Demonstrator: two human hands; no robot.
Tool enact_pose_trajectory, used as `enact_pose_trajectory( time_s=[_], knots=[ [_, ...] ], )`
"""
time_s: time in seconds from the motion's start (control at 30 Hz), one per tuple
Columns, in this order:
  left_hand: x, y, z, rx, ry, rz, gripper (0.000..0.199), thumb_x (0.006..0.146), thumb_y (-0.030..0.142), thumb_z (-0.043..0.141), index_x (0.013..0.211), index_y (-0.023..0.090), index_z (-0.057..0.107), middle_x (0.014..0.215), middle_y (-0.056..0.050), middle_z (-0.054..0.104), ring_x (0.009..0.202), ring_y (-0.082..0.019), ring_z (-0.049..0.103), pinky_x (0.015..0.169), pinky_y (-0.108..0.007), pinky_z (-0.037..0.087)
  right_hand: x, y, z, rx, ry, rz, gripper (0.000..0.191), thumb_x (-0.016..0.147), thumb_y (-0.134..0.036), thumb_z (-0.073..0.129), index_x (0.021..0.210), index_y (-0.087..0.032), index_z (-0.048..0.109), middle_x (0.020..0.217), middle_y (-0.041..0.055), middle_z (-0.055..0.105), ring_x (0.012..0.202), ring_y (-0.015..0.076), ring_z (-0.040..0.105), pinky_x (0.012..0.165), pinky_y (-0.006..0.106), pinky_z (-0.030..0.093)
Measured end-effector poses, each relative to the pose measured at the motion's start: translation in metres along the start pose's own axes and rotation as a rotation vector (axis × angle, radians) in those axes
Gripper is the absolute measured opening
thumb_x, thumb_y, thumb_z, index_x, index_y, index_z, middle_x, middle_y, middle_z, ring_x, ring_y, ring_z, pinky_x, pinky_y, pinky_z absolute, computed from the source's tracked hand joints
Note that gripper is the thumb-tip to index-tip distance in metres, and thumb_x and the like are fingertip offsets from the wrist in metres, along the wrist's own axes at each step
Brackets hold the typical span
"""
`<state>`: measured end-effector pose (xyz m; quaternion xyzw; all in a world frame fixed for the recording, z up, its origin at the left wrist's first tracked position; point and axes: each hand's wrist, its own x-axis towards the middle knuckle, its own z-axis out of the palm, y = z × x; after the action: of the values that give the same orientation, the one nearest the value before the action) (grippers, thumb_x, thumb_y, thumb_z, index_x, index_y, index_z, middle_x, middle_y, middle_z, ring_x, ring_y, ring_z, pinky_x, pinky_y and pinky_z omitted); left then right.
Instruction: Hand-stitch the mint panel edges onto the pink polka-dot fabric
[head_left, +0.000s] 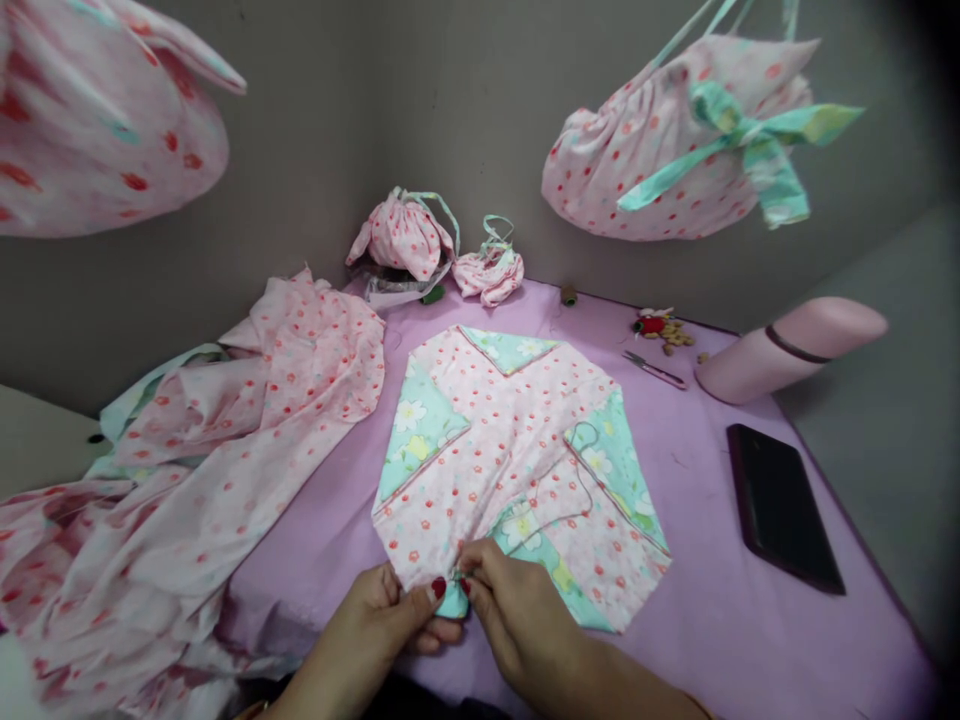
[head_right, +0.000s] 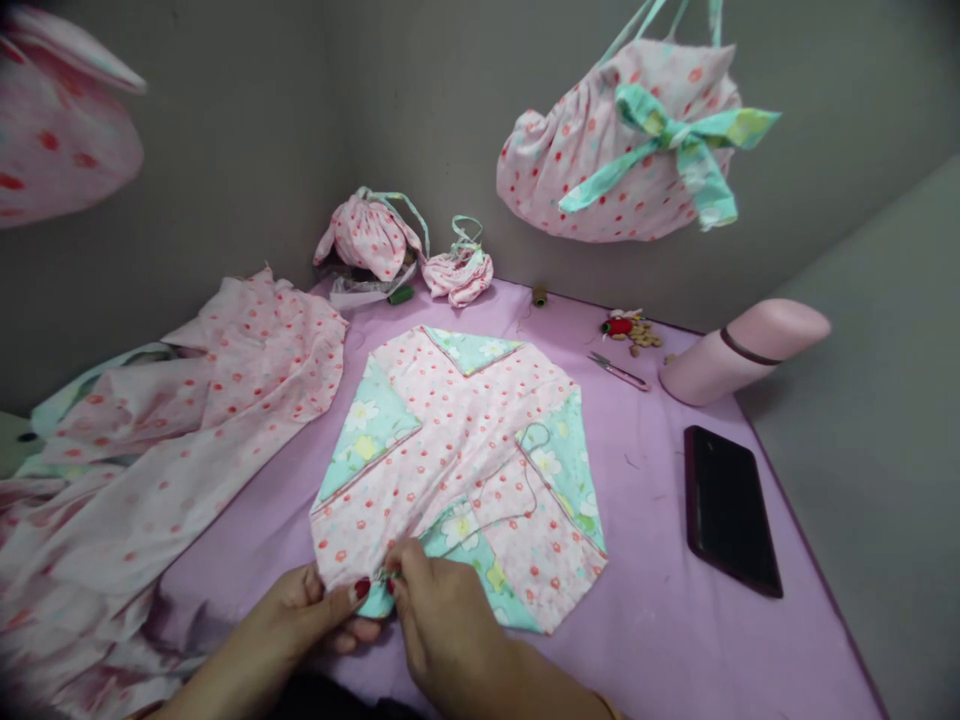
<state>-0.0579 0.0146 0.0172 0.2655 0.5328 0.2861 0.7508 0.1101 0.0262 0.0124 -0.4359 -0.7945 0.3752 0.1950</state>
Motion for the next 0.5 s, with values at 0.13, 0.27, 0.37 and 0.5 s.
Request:
enact_pose_trajectory(
  time_s=[0.13,0.27,0.37,0.5],
  knots=[
    [0.002,-0.002,-0.001,0.022,-0.008,0.019,0.029,0.066,0.041,0.068,0.073,0.013,0.070,0.058,-0.003,0.071,0.057,-0.015,0.062,0.055,-0.021,0.045,0.002,-0.007,0.003,-0.053,-0.019,0.000,0.015,0.083,-0.015,0.032,0.091,-0.017,0.044,0.071,0.0054,0.061,0.060,0.0159,0.057,0.054,0.023,0.040],
    [0.004,-0.003,-0.001,0.043,-0.012,0.044,0.033,0.064,0.046,0.067,0.065,0.013,0.069,0.052,-0.002,0.068,0.053,-0.015,0.060,0.054,-0.022,0.043,0.011,-0.015,0.003,-0.278,-0.093,-0.017,0.011,0.081,-0.013,0.041,0.089,-0.015,0.048,0.067,0.0044,0.063,0.056,0.0156,0.058,0.048,0.022,0.036],
    [0.003,-0.002,0.001,0.059,-0.023,0.057,0.033,0.065,0.047,0.066,0.063,0.013,0.067,0.055,-0.002,0.067,0.052,-0.014,0.057,0.054,-0.023,0.042,0.017,-0.019,0.001,-0.358,-0.111,-0.057,0.003,0.077,-0.014,0.051,0.078,-0.016,0.051,0.060,0.0018,0.061,0.049,0.0144,0.055,0.043,0.022,0.033],
    [0.001,0.002,0.004,0.103,-0.011,0.072,0.032,0.064,0.046,0.066,0.059,0.015,0.063,0.049,0.003,0.059,0.049,-0.012,0.049,0.051,-0.023,0.038,0.015,-0.023,0.002,-0.378,-0.044,-0.173,0.006,0.079,-0.015,0.049,0.076,-0.018,0.054,0.073,0.0055,0.061,0.057,0.0162,0.056,0.047,0.024,0.036]
  ],
)
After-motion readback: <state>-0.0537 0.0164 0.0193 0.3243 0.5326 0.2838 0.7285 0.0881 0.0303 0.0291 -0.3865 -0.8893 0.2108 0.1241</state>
